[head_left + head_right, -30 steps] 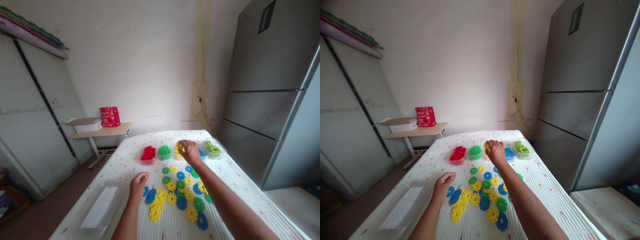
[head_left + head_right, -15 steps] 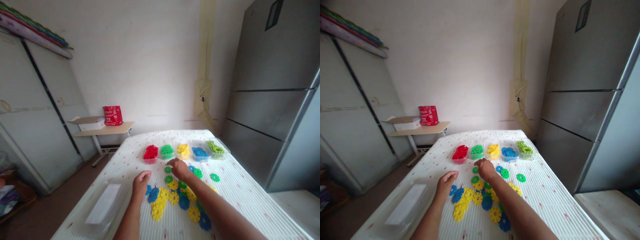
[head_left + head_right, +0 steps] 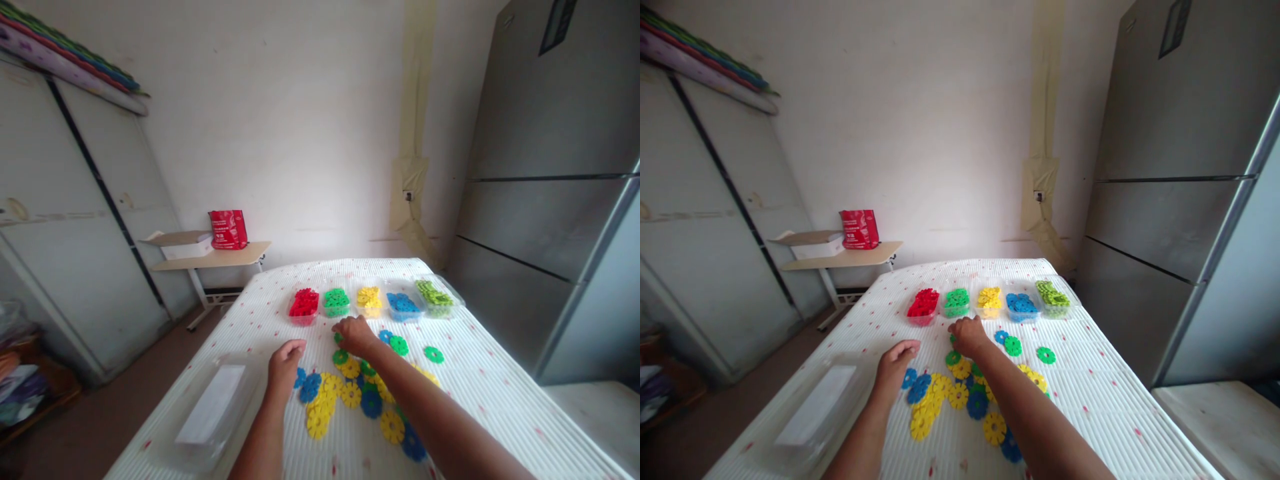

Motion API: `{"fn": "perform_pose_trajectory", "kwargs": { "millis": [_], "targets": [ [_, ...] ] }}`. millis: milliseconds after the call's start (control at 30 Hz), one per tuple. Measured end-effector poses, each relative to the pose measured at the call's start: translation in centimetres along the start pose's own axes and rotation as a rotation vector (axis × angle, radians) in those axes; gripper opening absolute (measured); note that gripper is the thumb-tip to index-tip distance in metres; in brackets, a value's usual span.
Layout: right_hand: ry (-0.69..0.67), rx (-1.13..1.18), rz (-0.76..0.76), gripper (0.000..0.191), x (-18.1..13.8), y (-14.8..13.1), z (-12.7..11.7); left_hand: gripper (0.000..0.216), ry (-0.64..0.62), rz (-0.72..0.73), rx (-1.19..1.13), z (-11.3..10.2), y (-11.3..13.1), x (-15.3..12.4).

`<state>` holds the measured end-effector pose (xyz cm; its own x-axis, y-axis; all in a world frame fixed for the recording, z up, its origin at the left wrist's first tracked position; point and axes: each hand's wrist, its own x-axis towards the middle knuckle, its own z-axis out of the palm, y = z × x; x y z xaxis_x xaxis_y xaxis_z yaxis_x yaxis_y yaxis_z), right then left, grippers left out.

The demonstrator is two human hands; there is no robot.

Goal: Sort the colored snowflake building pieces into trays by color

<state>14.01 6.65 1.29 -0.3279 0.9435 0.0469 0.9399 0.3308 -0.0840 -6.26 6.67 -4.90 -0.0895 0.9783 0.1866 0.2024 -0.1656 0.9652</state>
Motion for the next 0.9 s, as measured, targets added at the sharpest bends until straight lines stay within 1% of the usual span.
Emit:
{"fn": "perform_pose_trajectory", "kwargs": {
  "millis": [167,267,400,667,900],
  "targets": [
    [-0.014,0.007,0.032,0.045,-1.3,-0.7,-1.4,0.033,0.0,0.007,0.01,0.0,-0.1,0.0],
    [-0.037,-0.023,0.037,0.043,-2.1,-1.7,-1.7,0.032,0.001,0.013,0.018,0.0,-0.1,-0.1],
    [-0.06,-0.068,0.039,0.035,-2.7,-2.8,-1.4,0.033,-0.001,0.015,0.028,0.0,0.1,-0.1],
    [-0.066,-0.105,0.027,0.033,-2.7,-3.1,-1.6,0.034,0.0,0.01,0.027,0.0,0.1,0.0],
    [-0.019,-0.112,0.029,0.029,-2.4,-3.4,-0.7,0.032,-0.016,0.008,0.028,-0.1,0.0,0.1]
  ]
}}
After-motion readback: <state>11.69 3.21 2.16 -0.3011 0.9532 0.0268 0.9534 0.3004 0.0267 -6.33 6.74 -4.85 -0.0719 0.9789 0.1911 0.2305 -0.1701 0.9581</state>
